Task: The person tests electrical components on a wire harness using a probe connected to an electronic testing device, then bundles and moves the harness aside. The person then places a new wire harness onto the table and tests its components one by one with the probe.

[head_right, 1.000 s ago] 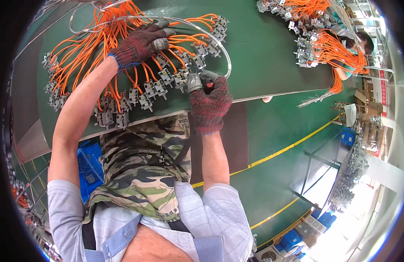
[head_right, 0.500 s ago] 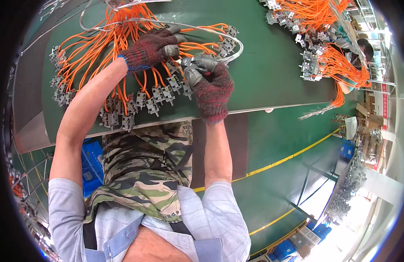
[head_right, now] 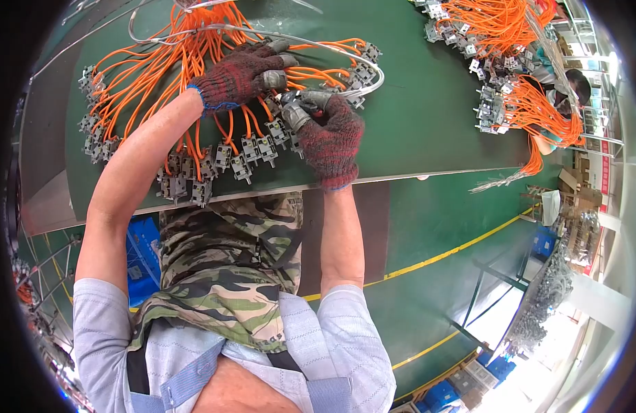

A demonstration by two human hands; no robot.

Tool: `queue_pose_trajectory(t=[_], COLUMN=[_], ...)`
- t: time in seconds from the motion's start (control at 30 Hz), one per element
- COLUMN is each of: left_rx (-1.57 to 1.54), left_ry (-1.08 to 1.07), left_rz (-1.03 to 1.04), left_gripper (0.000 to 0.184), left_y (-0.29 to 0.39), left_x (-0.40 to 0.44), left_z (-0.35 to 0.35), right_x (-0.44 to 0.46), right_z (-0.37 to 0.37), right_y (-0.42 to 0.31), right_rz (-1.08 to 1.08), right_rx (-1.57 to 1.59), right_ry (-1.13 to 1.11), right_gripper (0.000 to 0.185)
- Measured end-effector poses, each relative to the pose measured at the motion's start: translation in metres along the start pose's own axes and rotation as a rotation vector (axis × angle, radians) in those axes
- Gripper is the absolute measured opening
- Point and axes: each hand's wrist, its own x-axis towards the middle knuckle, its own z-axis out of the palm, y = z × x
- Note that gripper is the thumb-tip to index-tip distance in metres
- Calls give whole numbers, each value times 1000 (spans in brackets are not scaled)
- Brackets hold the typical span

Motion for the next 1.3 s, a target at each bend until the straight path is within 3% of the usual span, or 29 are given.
queue_pose_trajectory(t=[0.1, 0.17, 0.27, 0.4, 0.57, 0.97, 1.03, 1.13, 1.3], left_rx=[28, -10, -10, -2, 10, 24, -4, -43, 4], left_ry=[-13, -19, -20, -25, -39, -12, -44, -32, -53], left_rz=[10, -53, -21, -51, 0, -26, -49, -28, -40], left_gripper=[56, 57, 57, 59, 59, 58, 59, 52, 51], left_y=[-2, -1, -4, -6, -4, -5, -5, 2, -1], left_x=[1, 0, 0, 1, 0, 1, 2, 0, 2], left_z=[2, 3, 6, 9, 2, 9, 6, -1, 4], right_x=[-2, -11, -27, -35, -32, -36, -40, -57, -68], right_z=[-2, -1, -15, -17, -8, -7, -7, 3, 7], right_y=[-5, -13, -17, -4, -7, -12, -13, -23, -13], right_rz=[-32, -104, -22, 70, 92, -29, -155, -35, -10], right_rx=[-47, 230, 252, 27, -21, -187, -378, -18, -177], right_ry=[-13, 97, 69, 144, 173, 165, 204, 282, 260], right_gripper=[25, 23, 23, 26, 28, 25, 26, 28, 29])
